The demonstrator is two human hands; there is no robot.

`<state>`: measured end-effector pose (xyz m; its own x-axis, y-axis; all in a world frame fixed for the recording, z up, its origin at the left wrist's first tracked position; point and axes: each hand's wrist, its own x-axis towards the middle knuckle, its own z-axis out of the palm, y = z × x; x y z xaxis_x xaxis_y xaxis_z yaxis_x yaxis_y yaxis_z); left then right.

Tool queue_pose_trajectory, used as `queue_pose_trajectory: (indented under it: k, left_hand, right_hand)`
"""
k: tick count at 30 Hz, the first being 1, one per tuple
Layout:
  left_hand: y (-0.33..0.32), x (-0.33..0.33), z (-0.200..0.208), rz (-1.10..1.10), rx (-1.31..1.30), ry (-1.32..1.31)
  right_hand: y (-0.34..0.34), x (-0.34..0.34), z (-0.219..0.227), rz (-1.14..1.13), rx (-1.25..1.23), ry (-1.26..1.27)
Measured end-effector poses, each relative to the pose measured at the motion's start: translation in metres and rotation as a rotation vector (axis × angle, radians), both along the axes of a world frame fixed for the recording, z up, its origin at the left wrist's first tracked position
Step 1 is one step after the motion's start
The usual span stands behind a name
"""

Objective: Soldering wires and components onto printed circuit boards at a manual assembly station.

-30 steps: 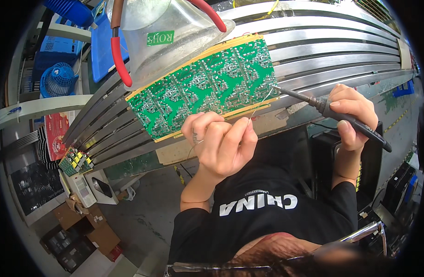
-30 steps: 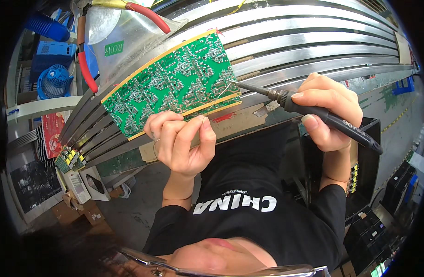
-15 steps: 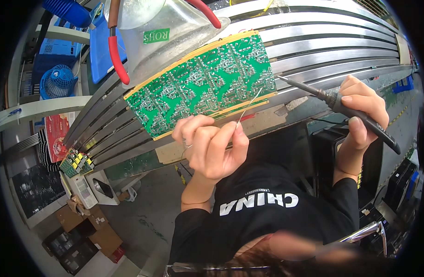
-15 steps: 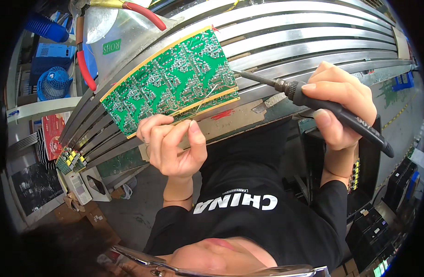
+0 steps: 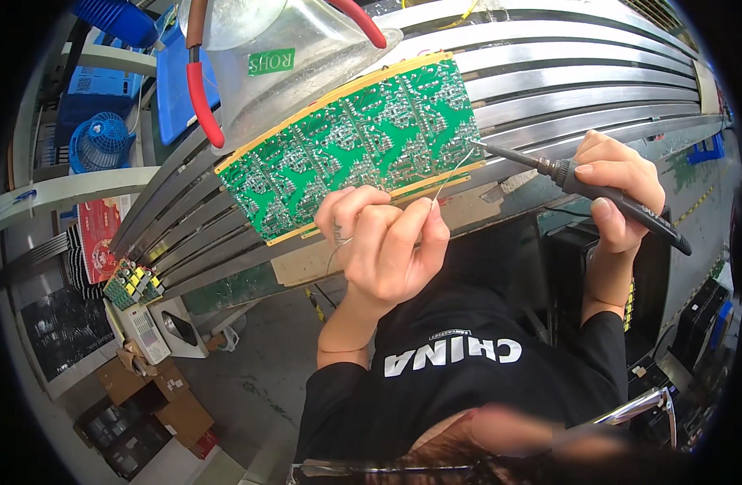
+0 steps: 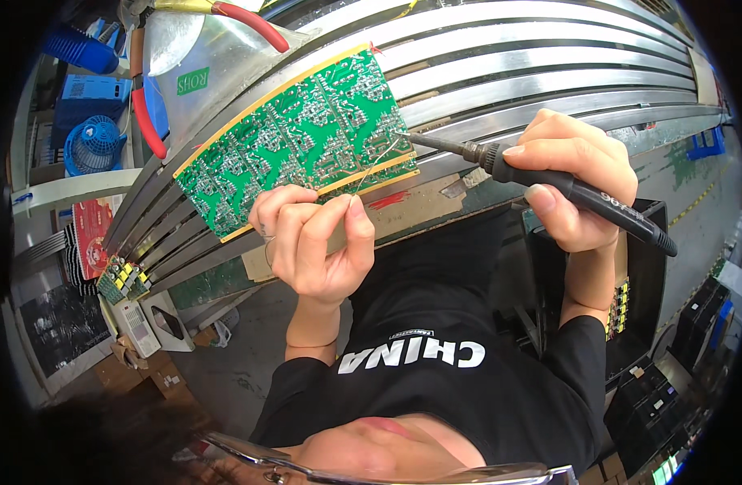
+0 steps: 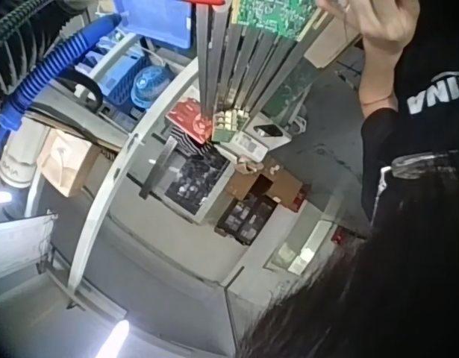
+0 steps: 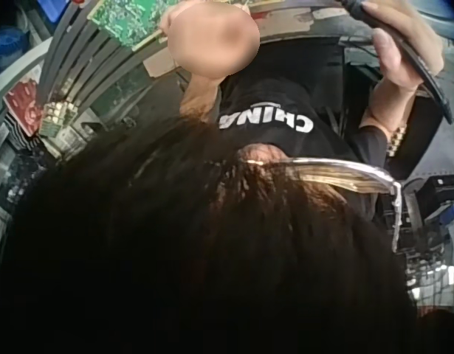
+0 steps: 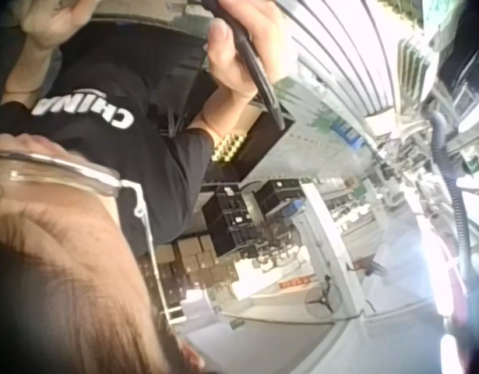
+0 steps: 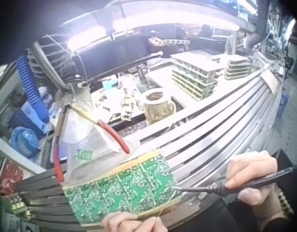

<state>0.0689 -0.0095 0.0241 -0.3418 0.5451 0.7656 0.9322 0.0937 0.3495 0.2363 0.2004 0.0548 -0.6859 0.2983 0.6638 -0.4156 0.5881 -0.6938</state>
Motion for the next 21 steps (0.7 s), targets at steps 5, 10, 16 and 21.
queue_pose_trajectory:
  k: [5,10,16,21]
  left_hand:
    - [0.0,-0.001,-0.001,0.003,0.008,0.0]
    - [-0.003,-0.001,0.0,0.016,0.019,0.008]
    - [-0.017,-0.003,0.002,0.031,0.009,0.01]
    - [-0.021,-0.003,-0.004,0.012,0.006,0.002]
  right_hand:
    - [-0.002,-0.002,0.006,0.007,0.057,-0.011]
    - [-0.007,0.0,0.009,-0.016,0.085,0.034]
    - [-0.016,0.003,0.003,-0.027,0.057,0.131]
    - [-0.022,-0.003,-0.007,-0.005,0.036,0.098]
